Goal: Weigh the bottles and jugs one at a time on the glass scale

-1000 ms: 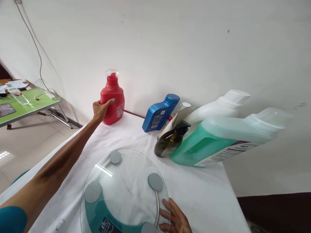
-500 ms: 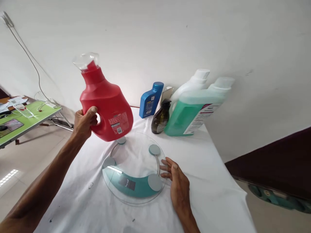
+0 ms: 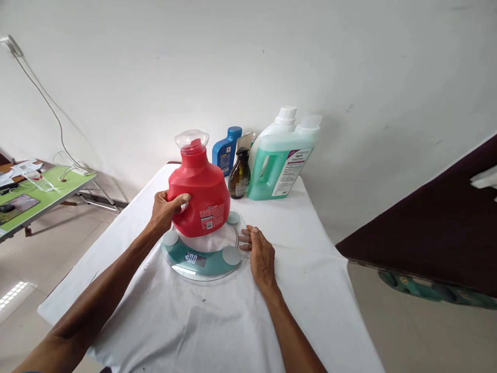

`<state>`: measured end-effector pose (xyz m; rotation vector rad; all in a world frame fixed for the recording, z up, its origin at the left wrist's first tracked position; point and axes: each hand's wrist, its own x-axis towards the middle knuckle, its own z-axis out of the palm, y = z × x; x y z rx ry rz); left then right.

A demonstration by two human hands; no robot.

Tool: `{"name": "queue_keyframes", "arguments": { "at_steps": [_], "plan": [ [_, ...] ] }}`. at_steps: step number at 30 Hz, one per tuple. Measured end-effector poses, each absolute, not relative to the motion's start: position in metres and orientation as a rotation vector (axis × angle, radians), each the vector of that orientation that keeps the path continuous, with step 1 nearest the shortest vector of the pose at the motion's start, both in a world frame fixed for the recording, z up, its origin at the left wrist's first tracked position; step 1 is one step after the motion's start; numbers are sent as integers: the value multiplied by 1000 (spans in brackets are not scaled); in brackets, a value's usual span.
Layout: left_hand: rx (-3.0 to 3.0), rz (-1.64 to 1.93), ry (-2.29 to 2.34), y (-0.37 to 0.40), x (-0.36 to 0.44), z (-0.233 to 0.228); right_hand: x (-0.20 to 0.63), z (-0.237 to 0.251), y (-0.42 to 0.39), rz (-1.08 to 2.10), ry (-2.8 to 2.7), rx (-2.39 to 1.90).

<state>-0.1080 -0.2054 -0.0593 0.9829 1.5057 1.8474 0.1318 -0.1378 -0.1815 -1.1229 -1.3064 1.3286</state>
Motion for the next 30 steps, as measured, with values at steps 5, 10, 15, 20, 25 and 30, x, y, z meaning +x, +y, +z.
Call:
{"name": "queue_keyframes", "arguments": {
  "at_steps": [5, 10, 15, 20, 25, 30],
  "plan": [
    [1123, 1775, 1488, -208, -119, -61, 132, -184, -138, 1328, -1312, -1116],
    [1282, 1778, 1500, -209, -161, -78, 129, -184, -137, 1314, -1291, -1121],
    [1052, 1877, 1671, -209, -191, -133, 127, -184, -137, 1290, -1296, -1130],
    [1024, 1792, 1618, -214, -189, -170, 127, -184, -139, 1258, -1329, -1138],
    [1091, 1788, 1668, -217, -185, -170, 127, -185, -139, 1255, -1334, -1140],
    [1143, 1772, 1720, -216, -184, -171, 127, -184, -140, 1266, -1337, -1146]
  ]
}}
